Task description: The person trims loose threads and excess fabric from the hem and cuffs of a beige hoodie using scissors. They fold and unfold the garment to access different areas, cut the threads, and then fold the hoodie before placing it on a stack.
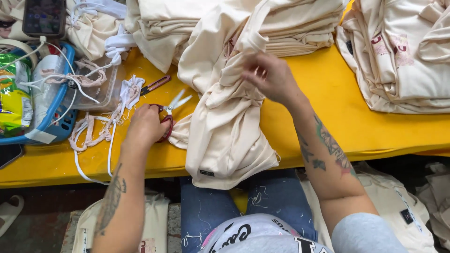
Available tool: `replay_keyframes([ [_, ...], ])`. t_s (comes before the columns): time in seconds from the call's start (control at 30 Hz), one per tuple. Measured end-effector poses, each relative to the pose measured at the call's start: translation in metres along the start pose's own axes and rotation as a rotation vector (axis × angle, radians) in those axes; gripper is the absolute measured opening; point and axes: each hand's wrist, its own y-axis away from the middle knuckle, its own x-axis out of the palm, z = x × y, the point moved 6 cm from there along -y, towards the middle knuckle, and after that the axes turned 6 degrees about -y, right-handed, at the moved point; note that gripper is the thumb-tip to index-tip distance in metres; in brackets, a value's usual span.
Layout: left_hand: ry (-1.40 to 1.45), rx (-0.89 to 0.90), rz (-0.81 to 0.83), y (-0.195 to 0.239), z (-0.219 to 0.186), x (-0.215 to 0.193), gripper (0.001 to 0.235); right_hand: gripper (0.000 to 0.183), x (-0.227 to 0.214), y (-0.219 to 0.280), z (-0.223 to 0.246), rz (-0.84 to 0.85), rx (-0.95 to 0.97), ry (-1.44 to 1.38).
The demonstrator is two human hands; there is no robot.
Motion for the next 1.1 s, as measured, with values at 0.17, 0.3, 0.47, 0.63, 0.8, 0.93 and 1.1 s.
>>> replay_keyframes([
  [0.17, -0.379, 0.109, 0.294, -0.028, 0.005, 0.020, 0.040, 0.028, 0.021, 0.025, -0.043, 0.034, 0.230, 0.070],
  [0.3, -0.406, 0.256, -0.177, -0.046, -0.012, 0.014, 0.010, 0.041, 0.023, 0.028, -0.038, 0.126, 0.436, 0.065],
  [0.47, 0.292, 0.469, 0.143, 0.020, -0.152, -0.073, 0.070, 0.031, 0.018, 0.039, -0.059, 0.259, 0.479, 0.127],
  [0.63, 0.637, 0.412, -0.159, -0.048, -0.147, 0.003, 0.016, 0.036, 0.017, 0.047, -0.083, 0.217, 0.535, 0.139],
  [0.8, 1.479, -0.032, -0.156, -0.072, -0.128, -0.002, 0.014, 0.034, 0.008, 0.048, -0.084, 0.113, 0.586, 0.113],
  [0.93, 1.930, -0.179, 0.056, -0.064, -0.123, 0.022, 0.016, 0.013, 0.022, 0.046, -0.088, -0.043, 0.629, -0.930],
  [1.1, 1.901, -0.153, 0.136, -0.033, -0.130, 0.049, 0.023, 0.019, 0.007, 0.041, -0.091, -0.308, 0.606, -1.652],
])
